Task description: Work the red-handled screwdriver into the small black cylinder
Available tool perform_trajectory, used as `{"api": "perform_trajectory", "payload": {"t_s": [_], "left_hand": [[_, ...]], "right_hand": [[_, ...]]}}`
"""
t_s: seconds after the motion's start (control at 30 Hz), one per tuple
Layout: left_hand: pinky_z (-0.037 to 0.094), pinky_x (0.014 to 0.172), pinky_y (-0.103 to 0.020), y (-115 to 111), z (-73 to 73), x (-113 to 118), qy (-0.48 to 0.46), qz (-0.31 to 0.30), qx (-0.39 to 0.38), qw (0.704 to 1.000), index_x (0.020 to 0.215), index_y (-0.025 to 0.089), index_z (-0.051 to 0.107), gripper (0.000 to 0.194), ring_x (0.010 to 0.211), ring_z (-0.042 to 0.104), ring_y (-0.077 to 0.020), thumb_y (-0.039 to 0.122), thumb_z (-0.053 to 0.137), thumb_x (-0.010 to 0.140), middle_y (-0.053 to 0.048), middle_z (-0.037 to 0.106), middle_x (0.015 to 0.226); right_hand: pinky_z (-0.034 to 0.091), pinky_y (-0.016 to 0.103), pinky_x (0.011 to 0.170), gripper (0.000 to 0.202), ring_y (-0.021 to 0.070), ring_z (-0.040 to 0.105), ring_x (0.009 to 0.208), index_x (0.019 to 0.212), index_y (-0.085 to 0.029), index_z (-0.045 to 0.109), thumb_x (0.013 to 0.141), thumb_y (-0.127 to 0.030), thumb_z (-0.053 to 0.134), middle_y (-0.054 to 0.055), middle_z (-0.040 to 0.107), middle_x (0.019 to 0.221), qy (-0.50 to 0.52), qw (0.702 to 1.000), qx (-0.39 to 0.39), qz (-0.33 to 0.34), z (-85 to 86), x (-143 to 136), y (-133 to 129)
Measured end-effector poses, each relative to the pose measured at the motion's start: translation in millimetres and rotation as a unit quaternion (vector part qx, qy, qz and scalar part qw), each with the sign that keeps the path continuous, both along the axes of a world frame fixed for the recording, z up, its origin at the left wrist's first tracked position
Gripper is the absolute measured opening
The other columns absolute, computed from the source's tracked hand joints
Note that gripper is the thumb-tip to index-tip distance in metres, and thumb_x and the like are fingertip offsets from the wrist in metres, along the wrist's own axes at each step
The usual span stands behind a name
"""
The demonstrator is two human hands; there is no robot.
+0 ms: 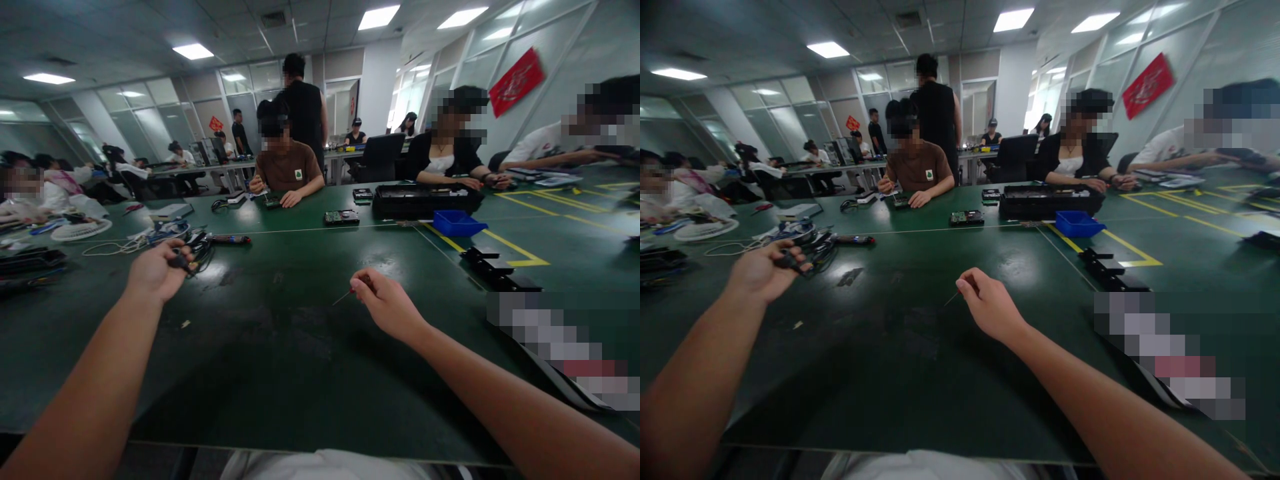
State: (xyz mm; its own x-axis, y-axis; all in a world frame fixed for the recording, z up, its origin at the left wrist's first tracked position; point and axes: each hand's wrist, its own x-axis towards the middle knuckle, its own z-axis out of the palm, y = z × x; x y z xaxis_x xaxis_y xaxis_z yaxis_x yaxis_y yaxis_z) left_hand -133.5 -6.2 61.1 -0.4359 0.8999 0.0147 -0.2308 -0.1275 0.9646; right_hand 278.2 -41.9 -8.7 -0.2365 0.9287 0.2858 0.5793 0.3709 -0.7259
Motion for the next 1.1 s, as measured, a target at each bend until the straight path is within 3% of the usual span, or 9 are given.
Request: {"api": "perform_trajectory", "payload": {"t_s": [0.13, 0.23, 0.33, 0.43, 0.57, 0.7, 0.87, 1.0, 1.1], "left_hand": [[0.040, 0.060, -0.029, 5, -9.4, 74, -0.032, -0.099, -0.017, 0.994, 0.079, 0.015, 0.051, 0.026, 0.061, 0.047, -0.0157, 0.005, 0.044, 0.056, -0.004, 0.047, 0.067], [0.038, 0.058, -0.028, 3, -26.3, 127, -0.012, -0.185, -0.025, 0.982, 0.079, 0.014, 0.055, 0.025, 0.062, 0.050, -0.0164, 0.007, 0.046, 0.057, -0.005, 0.051, 0.069], [0.039, 0.063, -0.031, -1, -49.2, 171, 0.062, -0.239, 0.004, 0.969, 0.078, 0.015, 0.058, 0.024, 0.065, 0.051, -0.0168, 0.006, 0.045, 0.060, -0.006, 0.054, 0.070], [0.039, 0.066, -0.033, -3, -71.7, 197, 0.180, -0.259, 0.022, 0.949, 0.081, 0.017, 0.058, 0.021, 0.067, 0.052, -0.0175, 0.008, 0.044, 0.068, -0.005, 0.056, 0.072], [0.039, 0.072, -0.033, -5, -91.6, 201, 0.342, -0.281, 0.046, 0.895, 0.089, 0.018, 0.059, 0.021, 0.077, 0.054, -0.0178, 0.012, 0.040, 0.080, -0.004, 0.059, 0.081], [0.040, 0.076, -0.031, -8, -97.1, 196, 0.421, -0.300, 0.056, 0.854, 0.097, 0.019, 0.059, 0.025, 0.082, 0.056, -0.0169, 0.018, 0.036, 0.088, -0.002, 0.061, 0.087], [0.041, 0.074, -0.031, -13, -96.7, 195, 0.440, -0.301, 0.037, 0.845, 0.105, 0.020, 0.055, 0.023, 0.079, 0.056, -0.0167, 0.019, 0.041, 0.087, -0.001, 0.059, 0.086], [0.044, 0.085, -0.032, -13, -101.1, 195, 0.472, -0.274, 0.041, 0.837, 0.118, 0.020, 0.051, 0.046, 0.095, 0.058, -0.0189, 0.006, 0.053, 0.075, -0.005, 0.061, 0.108], [0.044, 0.095, -0.035, -11, -104.1, 193, 0.481, -0.269, 0.062, 0.832, 0.119, 0.019, 0.055, 0.042, 0.106, 0.058, -0.0203, 0.003, 0.052, 0.080, -0.007, 0.062, 0.116]], "right_hand": [[0.045, 0.032, 0.066, 0.024, 0.0192, 0.062, 0.073, 0.097, -0.021, 0.059, 0.099, -0.038, 0.043, 0.003, 0.065, 0.080, -0.002, 1.000, 0.005, -0.008, 1.4, 1, -1], [0.045, 0.032, 0.065, 0.024, 0.0192, 0.062, 0.074, 0.097, -0.021, 0.059, 0.099, -0.039, 0.043, 0.003, 0.065, 0.081, -0.001, 1.000, 0.009, -0.007, 1.3, 1, -1], [0.044, 0.032, 0.065, 0.024, 0.0190, 0.062, 0.073, 0.097, -0.021, 0.060, 0.098, -0.039, 0.043, 0.003, 0.066, 0.081, -0.005, 1.000, 0.018, -0.011, 1.3, 1, -1], [0.043, 0.031, 0.064, 0.026, 0.0185, 0.062, 0.072, 0.094, -0.021, 0.062, 0.098, -0.039, 0.044, 0.003, 0.067, 0.079, -0.008, 0.999, 0.021, -0.029, 2.9, 0, -1], [0.040, 0.029, 0.057, 0.032, 0.0167, 0.060, 0.061, 0.088, -0.021, 0.066, 0.095, -0.045, 0.048, 0.001, 0.067, 0.069, -0.016, 0.999, -0.001, -0.044, 5.3, -2, -2], [0.040, 0.029, 0.057, 0.033, 0.0157, 0.060, 0.058, 0.088, -0.021, 0.068, 0.095, -0.048, 0.049, -0.001, 0.065, 0.065, -0.011, 0.999, 0.003, -0.033, 5.2, -3, -5], [0.044, 0.029, 0.062, 0.026, 0.0166, 0.062, 0.064, 0.100, -0.021, 0.065, 0.096, -0.041, 0.049, -0.001, 0.064, 0.069, 0.019, 1.000, 0.001, -0.016, 2.9, -2, -6], [0.047, 0.030, 0.068, 0.026, 0.0172, 0.064, 0.075, 0.113, -0.020, 0.061, 0.096, -0.036, 0.049, 0.001, 0.067, 0.081, 0.053, 0.999, 0.009, -0.004, 2.3, -1, -6], [0.046, 0.031, 0.065, 0.026, 0.0177, 0.064, 0.072, 0.109, -0.021, 0.064, 0.097, -0.038, 0.049, 0.001, 0.067, 0.078, 0.044, 0.999, 0.015, -0.014, 3.5, 0, -6]]}}
